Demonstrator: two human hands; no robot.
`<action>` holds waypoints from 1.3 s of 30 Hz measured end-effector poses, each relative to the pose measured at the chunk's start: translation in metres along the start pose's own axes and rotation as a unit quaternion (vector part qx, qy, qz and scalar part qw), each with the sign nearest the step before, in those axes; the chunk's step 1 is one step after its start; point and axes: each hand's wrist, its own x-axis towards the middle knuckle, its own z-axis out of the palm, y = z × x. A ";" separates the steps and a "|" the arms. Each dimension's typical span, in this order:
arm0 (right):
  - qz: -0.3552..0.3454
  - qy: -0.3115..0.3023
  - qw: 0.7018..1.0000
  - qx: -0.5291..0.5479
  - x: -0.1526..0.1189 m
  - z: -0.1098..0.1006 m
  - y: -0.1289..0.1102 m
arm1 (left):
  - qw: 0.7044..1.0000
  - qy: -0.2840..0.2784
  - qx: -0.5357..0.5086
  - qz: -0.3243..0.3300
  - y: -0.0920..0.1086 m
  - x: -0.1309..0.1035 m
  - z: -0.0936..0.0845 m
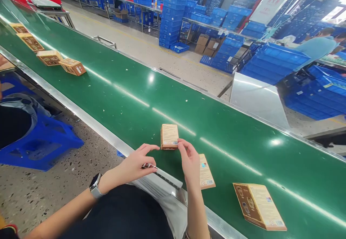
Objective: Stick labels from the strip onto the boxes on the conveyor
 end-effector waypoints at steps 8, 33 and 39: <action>0.052 0.088 0.995 0.021 0.050 0.008 0.015 | 0.979 -0.049 0.102 0.168 -0.015 0.028 0.023; 0.082 0.129 0.987 0.054 0.016 -0.005 0.036 | 0.982 -0.092 0.031 0.160 -0.005 0.036 0.027; 0.047 0.169 0.983 -0.060 0.010 -0.012 0.029 | 0.978 -0.112 0.036 0.169 0.002 0.041 0.033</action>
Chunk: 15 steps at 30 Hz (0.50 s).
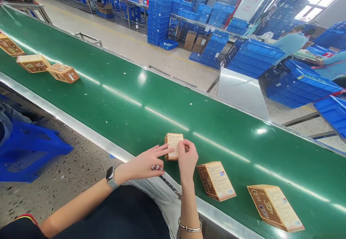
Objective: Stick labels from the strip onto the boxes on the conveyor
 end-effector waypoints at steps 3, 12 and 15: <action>-0.027 0.021 0.998 -0.044 -0.002 -0.004 -0.002 | 1.000 -0.009 0.009 0.007 0.002 0.003 0.003; -0.049 0.085 0.990 -0.098 0.015 -0.022 0.003 | 0.999 -0.026 -0.038 0.005 0.007 0.014 0.010; -0.063 0.094 0.988 -0.106 0.014 -0.036 0.001 | 0.998 -0.016 -0.056 -0.020 0.011 0.010 0.009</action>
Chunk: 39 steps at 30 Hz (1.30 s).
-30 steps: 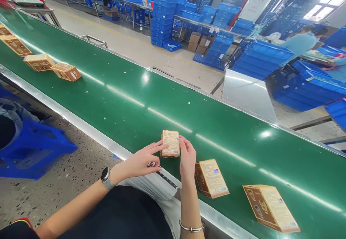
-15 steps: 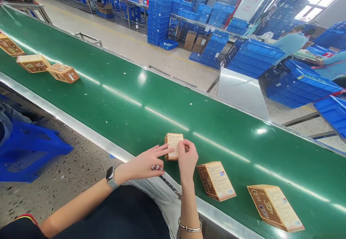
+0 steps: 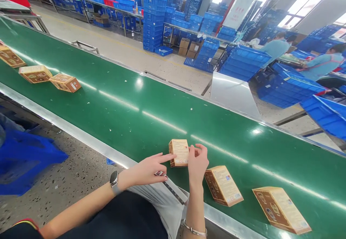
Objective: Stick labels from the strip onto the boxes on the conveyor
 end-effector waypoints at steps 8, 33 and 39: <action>-0.175 -0.255 0.951 0.000 -0.058 -0.045 -0.015 | 0.985 0.051 -0.064 -0.150 0.010 -0.036 -0.013; -0.409 -0.243 0.880 0.014 -0.077 -0.028 -0.028 | 0.953 0.080 -0.204 -0.208 0.016 -0.045 -0.027; -0.269 -0.274 0.921 0.063 -0.072 -0.037 -0.012 | 0.939 0.095 -0.248 -0.220 0.004 -0.047 -0.029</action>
